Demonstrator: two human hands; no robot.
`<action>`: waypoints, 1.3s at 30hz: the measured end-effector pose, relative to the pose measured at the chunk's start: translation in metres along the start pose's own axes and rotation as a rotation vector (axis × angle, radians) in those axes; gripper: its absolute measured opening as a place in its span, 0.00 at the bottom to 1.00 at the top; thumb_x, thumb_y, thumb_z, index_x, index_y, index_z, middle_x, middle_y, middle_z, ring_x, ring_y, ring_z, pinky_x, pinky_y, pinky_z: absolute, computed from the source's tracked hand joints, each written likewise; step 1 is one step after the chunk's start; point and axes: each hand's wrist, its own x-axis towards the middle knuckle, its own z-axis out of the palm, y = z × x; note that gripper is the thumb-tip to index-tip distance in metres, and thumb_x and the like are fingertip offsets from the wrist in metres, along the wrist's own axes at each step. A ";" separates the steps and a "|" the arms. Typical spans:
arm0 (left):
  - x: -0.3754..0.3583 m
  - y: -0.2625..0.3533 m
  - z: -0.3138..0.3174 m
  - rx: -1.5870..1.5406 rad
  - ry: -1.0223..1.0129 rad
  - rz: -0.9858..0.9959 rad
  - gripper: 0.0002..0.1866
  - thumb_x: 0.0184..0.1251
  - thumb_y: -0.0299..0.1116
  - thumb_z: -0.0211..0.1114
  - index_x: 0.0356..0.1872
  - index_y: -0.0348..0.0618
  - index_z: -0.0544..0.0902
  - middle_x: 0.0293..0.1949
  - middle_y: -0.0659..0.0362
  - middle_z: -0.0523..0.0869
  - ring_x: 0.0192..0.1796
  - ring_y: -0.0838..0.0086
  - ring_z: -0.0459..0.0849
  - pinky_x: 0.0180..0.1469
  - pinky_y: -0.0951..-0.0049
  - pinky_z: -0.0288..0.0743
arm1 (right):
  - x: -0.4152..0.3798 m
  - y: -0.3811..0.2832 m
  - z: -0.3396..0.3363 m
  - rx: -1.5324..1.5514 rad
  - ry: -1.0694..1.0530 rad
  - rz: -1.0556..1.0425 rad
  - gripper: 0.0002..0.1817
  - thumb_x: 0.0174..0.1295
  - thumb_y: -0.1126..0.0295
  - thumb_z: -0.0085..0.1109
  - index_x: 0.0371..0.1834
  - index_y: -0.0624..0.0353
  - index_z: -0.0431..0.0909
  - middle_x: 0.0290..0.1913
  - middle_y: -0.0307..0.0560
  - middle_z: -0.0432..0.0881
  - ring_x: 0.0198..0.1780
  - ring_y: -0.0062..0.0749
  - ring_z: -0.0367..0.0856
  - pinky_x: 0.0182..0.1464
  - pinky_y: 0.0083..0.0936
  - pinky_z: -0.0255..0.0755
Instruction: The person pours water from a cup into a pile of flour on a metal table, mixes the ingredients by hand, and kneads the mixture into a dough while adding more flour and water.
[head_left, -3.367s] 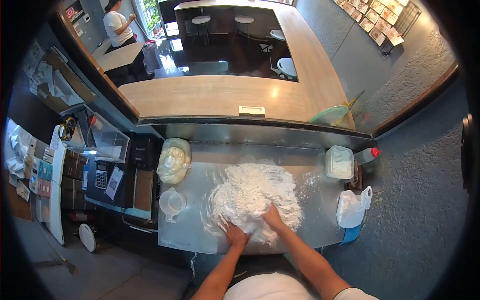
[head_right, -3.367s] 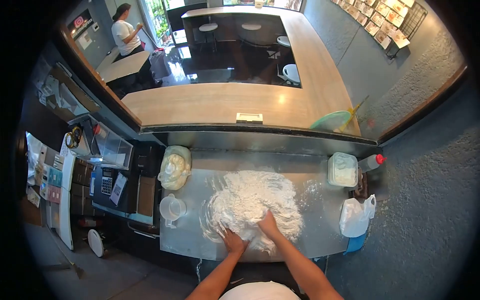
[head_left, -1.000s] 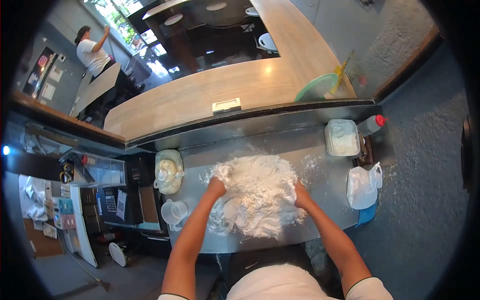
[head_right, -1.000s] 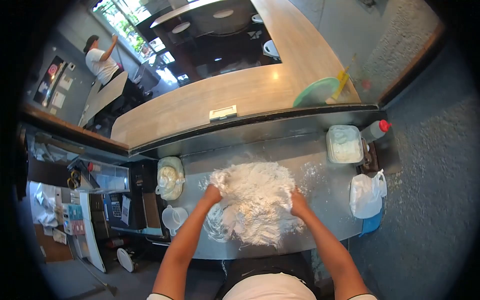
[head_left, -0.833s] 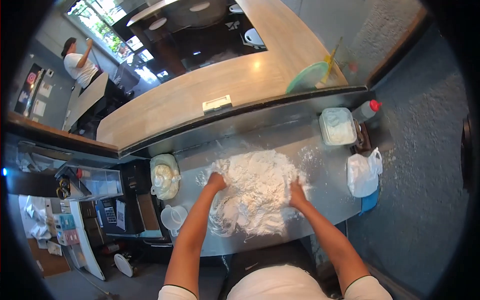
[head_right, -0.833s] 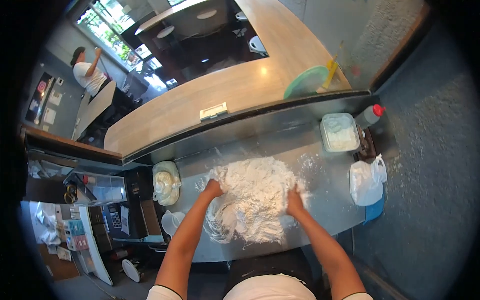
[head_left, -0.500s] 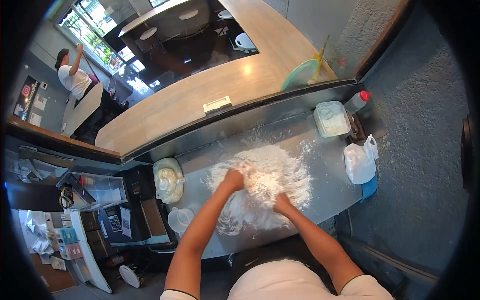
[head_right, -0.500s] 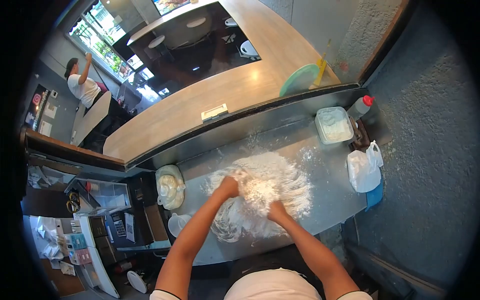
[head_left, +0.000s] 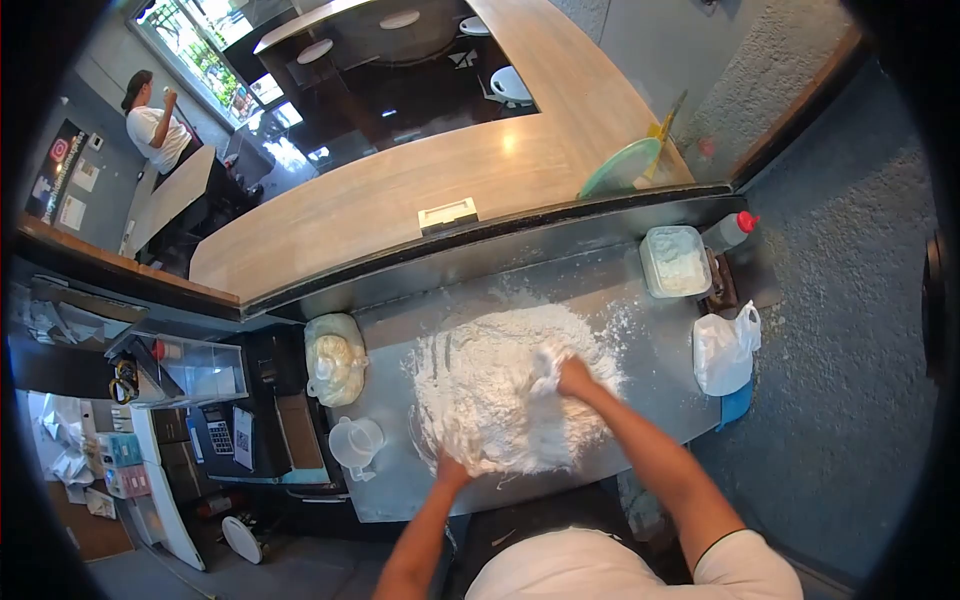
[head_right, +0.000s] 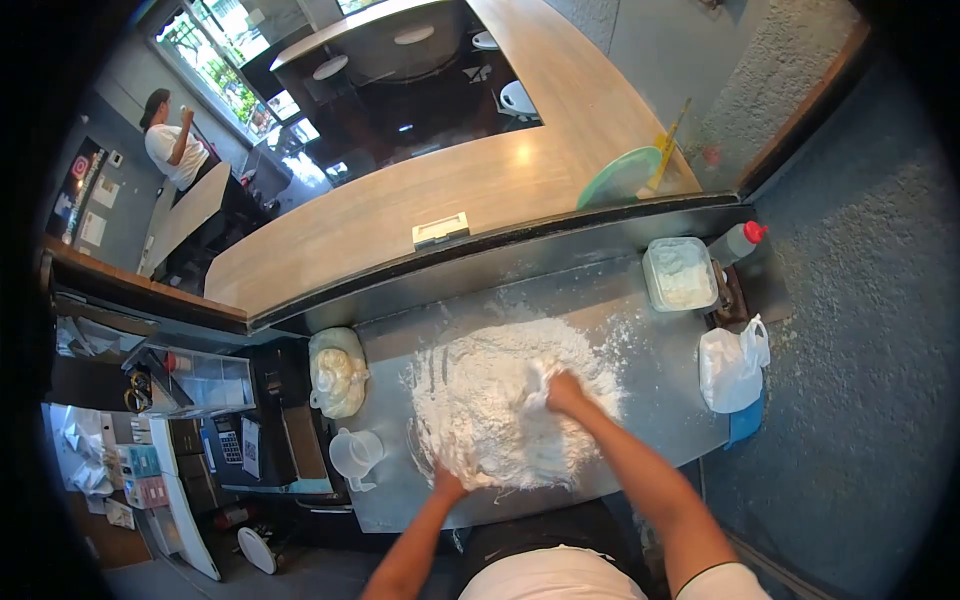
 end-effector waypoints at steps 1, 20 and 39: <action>-0.003 0.008 0.027 -0.001 -0.002 -0.009 0.50 0.46 0.75 0.68 0.66 0.48 0.80 0.76 0.43 0.65 0.79 0.42 0.56 0.78 0.44 0.47 | 0.018 0.018 -0.021 -0.075 -0.011 -0.024 0.46 0.47 0.47 0.74 0.71 0.52 0.70 0.70 0.61 0.73 0.69 0.54 0.73 0.67 0.42 0.71; 0.157 0.090 -0.031 -0.579 0.394 -0.123 0.22 0.63 0.37 0.68 0.58 0.42 0.83 0.60 0.47 0.83 0.66 0.50 0.77 0.71 0.54 0.66 | -0.003 -0.041 -0.018 0.442 -0.058 -0.318 0.19 0.57 0.69 0.64 0.53 0.61 0.83 0.57 0.60 0.83 0.61 0.56 0.78 0.65 0.44 0.70; 0.270 -0.040 -0.104 -0.244 -0.186 0.285 0.51 0.50 0.52 0.77 0.76 0.48 0.65 0.73 0.41 0.66 0.75 0.46 0.63 0.75 0.54 0.58 | -0.125 0.045 0.003 0.017 0.157 -0.066 0.37 0.57 0.58 0.66 0.72 0.54 0.71 0.80 0.57 0.59 0.80 0.59 0.54 0.79 0.60 0.42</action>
